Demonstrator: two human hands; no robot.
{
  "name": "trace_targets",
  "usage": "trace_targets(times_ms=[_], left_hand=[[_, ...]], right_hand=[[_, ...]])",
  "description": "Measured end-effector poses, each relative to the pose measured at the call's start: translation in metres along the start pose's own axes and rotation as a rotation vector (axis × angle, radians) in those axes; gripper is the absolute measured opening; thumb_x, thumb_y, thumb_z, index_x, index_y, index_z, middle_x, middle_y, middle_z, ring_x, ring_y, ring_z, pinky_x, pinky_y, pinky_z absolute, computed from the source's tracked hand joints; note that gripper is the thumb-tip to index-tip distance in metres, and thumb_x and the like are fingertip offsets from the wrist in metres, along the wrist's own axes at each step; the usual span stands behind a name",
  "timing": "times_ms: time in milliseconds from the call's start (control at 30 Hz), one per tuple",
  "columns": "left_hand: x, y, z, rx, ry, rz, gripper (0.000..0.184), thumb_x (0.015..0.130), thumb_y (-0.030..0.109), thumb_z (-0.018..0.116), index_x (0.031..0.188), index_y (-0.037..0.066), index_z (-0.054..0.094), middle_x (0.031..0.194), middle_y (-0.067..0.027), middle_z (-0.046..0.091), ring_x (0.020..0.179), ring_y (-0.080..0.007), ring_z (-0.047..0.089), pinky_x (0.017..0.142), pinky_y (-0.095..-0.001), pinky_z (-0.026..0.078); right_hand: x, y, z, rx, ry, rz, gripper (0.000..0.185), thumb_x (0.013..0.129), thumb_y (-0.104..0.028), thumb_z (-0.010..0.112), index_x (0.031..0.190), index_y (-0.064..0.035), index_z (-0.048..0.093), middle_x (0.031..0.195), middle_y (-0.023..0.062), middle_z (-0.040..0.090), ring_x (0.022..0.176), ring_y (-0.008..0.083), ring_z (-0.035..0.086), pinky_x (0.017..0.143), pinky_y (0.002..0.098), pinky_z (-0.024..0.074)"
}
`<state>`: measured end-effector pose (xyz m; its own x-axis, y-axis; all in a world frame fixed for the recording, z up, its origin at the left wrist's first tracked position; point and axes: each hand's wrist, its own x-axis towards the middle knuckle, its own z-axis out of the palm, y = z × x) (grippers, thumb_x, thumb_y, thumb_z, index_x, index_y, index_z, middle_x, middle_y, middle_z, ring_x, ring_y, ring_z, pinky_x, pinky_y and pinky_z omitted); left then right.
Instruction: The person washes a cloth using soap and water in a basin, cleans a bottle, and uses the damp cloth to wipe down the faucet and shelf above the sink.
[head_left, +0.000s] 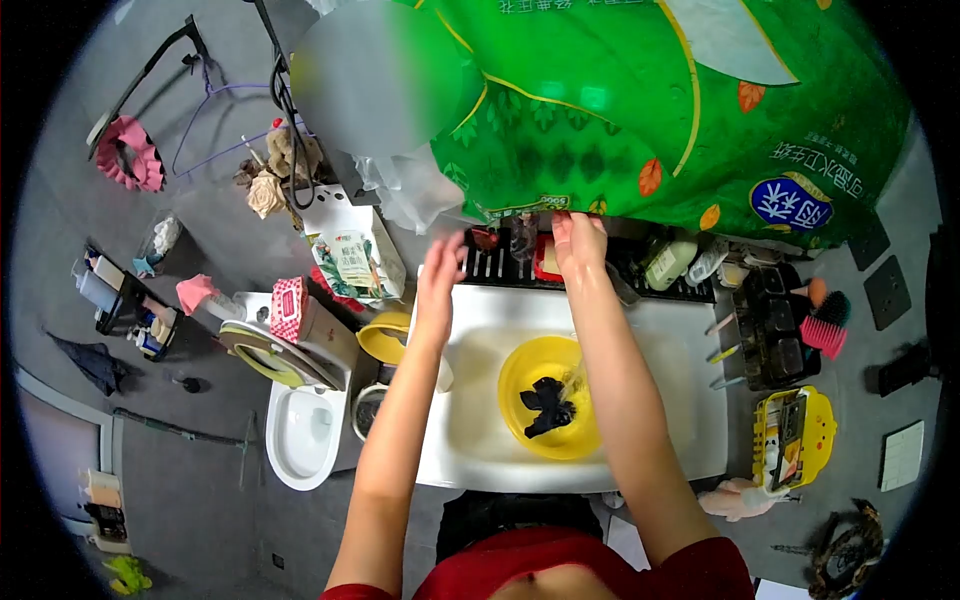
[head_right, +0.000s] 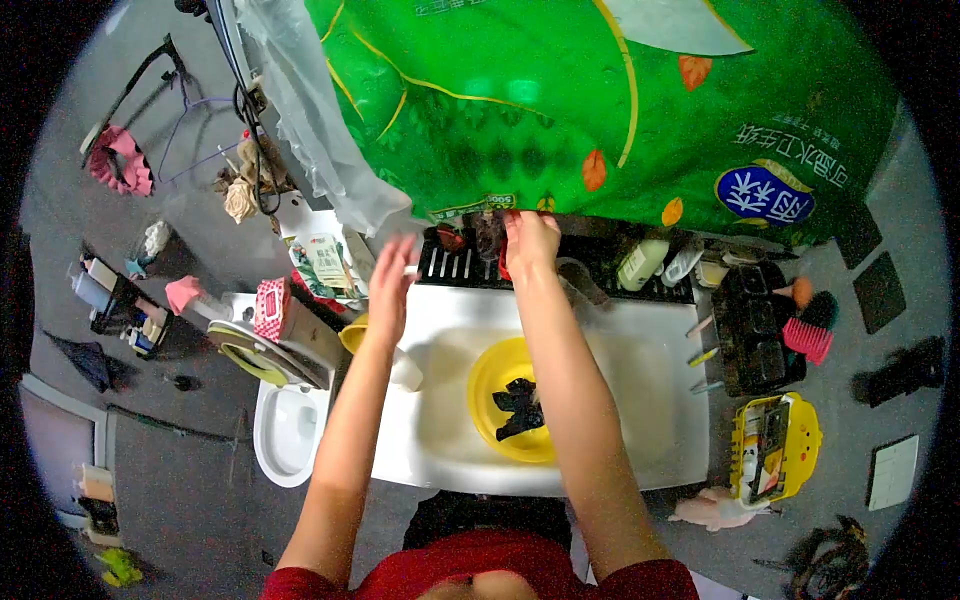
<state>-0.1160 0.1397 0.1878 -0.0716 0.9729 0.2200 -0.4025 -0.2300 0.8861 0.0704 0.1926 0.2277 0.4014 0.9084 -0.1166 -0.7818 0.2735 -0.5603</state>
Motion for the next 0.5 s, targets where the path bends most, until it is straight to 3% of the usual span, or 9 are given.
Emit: trace_targets(times_ms=[67,100,233,333,400,500], left_hand=[[0.034,0.006,0.001,-0.338,-0.044,-0.05,0.029,0.088,0.027,0.048,0.113,0.014,0.045,0.107,0.001,0.053,0.099,-0.0153,0.049,0.081,-0.0334,0.039],[0.049,0.009,-0.006,-0.454,-0.077,-0.063,0.023,0.088,0.028,0.048,0.107,0.016,0.05,0.111,0.0004,0.053,0.105,-0.0153,0.045,0.087,-0.0357,0.034],[0.073,0.026,-0.025,-0.542,-0.129,-0.105,0.01,0.087,0.026,0.052,0.087,0.016,0.055,0.091,0.0039,0.058,0.089,-0.011,0.051,0.085,-0.0337,0.039],[0.078,0.037,-0.027,-0.455,-0.123,-0.092,0.008,0.085,0.022,0.056,0.085,0.015,0.055,0.089,0.0046,0.058,0.085,-0.0078,0.052,0.082,-0.0296,0.041],[0.079,0.04,-0.03,-0.422,-0.129,-0.104,0.009,0.084,0.019,0.058,0.089,0.012,0.054,0.091,0.0025,0.057,0.087,-0.0089,0.052,0.084,-0.0283,0.041],[0.087,0.036,-0.042,-0.319,-0.142,-0.085,0.019,0.084,0.02,0.058,0.097,0.008,0.051,0.095,-0.0002,0.055,0.091,-0.0126,0.053,0.085,-0.031,0.043]], right_hand=[[0.002,0.002,-0.001,0.075,-0.02,0.023,0.013,0.082,0.002,0.052,0.093,-0.0017,0.047,0.094,0.0087,0.056,0.084,0.0179,0.055,0.074,0.0294,0.0459],[0.004,0.002,-0.004,0.114,-0.03,0.034,0.013,0.082,0.004,0.051,0.093,-0.0015,0.047,0.095,0.0091,0.056,0.086,0.0187,0.055,0.077,0.0302,0.0462],[-0.007,0.006,-0.018,0.121,-0.215,0.03,0.014,0.079,0.005,0.053,0.09,-0.0013,0.048,0.091,0.0104,0.057,0.088,0.0193,0.054,0.086,0.0347,0.0436],[-0.014,0.035,-0.04,-0.178,-0.156,0.062,0.016,0.081,-0.001,0.053,0.097,0.0011,0.05,0.092,0.0106,0.059,0.079,0.0177,0.058,0.073,0.0269,0.0478],[-0.006,0.064,-0.056,-0.602,-0.214,0.048,0.038,0.083,-0.009,0.053,0.118,0.0019,0.043,0.093,0.0084,0.062,0.071,0.0122,0.059,0.057,0.0211,0.0455],[0.004,0.101,-0.048,-0.828,-0.253,-0.054,0.04,0.082,-0.013,0.055,0.116,0.0027,0.042,0.089,0.0103,0.063,0.053,0.012,0.057,0.044,0.0196,0.0398]])
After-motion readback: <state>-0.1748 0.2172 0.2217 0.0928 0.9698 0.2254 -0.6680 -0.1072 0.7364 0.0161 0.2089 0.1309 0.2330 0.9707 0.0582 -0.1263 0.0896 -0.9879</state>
